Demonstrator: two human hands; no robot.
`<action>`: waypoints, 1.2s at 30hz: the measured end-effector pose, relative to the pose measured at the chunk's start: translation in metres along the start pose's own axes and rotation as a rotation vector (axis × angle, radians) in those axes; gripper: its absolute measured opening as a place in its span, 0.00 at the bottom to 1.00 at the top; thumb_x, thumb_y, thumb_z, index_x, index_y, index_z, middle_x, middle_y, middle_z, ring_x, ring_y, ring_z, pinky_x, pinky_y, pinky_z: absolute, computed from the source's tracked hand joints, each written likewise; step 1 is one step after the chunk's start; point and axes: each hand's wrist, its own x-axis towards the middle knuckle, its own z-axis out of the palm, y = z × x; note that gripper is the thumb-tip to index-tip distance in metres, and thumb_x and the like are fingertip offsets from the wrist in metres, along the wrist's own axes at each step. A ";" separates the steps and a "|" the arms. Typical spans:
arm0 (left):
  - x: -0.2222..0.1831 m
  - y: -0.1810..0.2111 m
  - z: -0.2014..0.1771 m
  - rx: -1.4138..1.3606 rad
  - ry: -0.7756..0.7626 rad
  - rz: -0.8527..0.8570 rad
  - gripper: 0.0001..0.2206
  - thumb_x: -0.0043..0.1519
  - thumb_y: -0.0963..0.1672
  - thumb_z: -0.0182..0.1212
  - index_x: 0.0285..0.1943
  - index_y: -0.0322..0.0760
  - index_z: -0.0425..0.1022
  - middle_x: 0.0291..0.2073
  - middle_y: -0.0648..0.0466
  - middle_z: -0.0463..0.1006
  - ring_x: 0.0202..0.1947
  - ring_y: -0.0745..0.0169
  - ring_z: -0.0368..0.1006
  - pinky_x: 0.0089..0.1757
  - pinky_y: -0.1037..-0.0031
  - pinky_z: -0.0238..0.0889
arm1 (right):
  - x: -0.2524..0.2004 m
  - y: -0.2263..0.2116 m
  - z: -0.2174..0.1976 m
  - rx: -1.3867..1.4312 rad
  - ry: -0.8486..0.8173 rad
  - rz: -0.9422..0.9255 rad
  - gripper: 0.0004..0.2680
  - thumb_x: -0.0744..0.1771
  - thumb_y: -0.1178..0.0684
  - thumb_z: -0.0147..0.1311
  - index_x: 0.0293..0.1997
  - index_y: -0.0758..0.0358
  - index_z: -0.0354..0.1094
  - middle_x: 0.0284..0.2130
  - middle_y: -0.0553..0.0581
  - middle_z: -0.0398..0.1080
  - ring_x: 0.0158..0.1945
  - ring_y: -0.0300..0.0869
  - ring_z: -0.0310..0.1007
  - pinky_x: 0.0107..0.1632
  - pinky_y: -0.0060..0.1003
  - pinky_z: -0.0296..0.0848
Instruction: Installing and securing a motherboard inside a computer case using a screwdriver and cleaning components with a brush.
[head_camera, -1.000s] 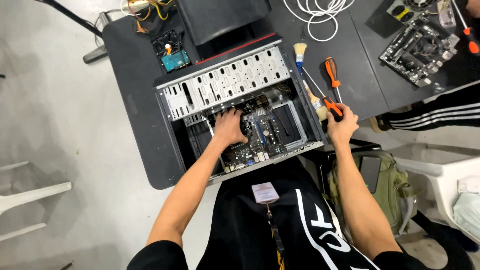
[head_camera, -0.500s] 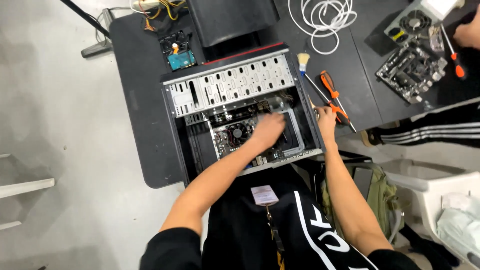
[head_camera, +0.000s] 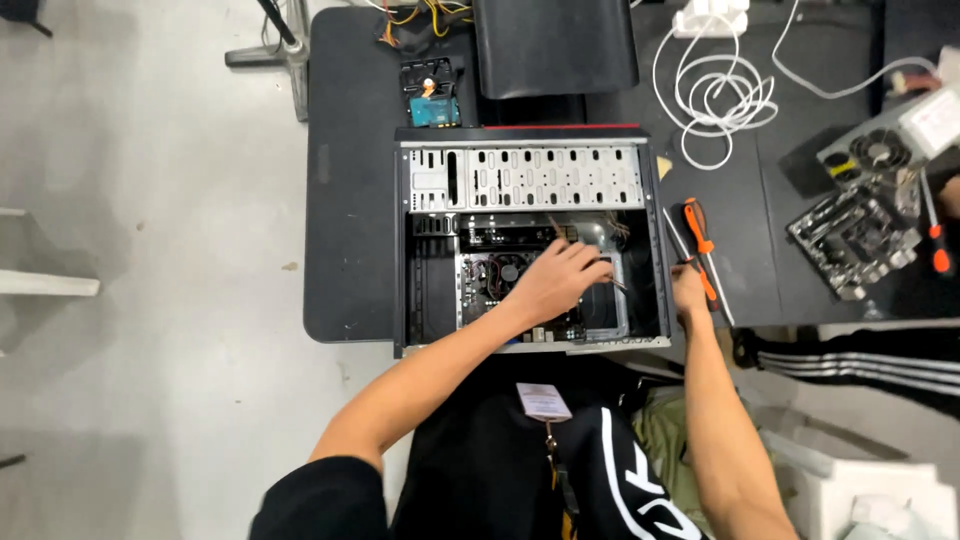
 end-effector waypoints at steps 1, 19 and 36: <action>-0.005 -0.002 -0.007 0.008 0.064 -0.075 0.03 0.70 0.45 0.54 0.47 0.44 0.69 0.36 0.56 0.67 0.38 0.59 0.68 0.43 0.70 0.60 | -0.014 -0.017 -0.006 0.038 -0.035 0.031 0.13 0.66 0.49 0.55 0.53 0.62 0.76 0.45 0.71 0.76 0.55 0.66 0.73 0.58 0.60 0.69; -0.004 0.017 -0.066 -0.490 0.351 -0.664 0.11 0.74 0.45 0.43 0.48 0.43 0.74 0.15 0.57 0.67 0.17 0.61 0.65 0.38 0.75 0.62 | -0.194 -0.289 -0.124 0.719 0.405 -0.780 0.13 0.63 0.63 0.73 0.47 0.62 0.72 0.34 0.56 0.74 0.36 0.41 0.76 0.42 0.35 0.75; -0.014 0.021 -0.045 -0.608 0.149 -0.627 0.13 0.75 0.45 0.45 0.44 0.41 0.76 0.20 0.59 0.74 0.22 0.62 0.70 0.37 0.74 0.62 | -0.180 -0.258 -0.123 0.739 0.162 -0.578 0.15 0.57 0.61 0.76 0.43 0.59 0.76 0.27 0.55 0.74 0.27 0.38 0.75 0.30 0.35 0.76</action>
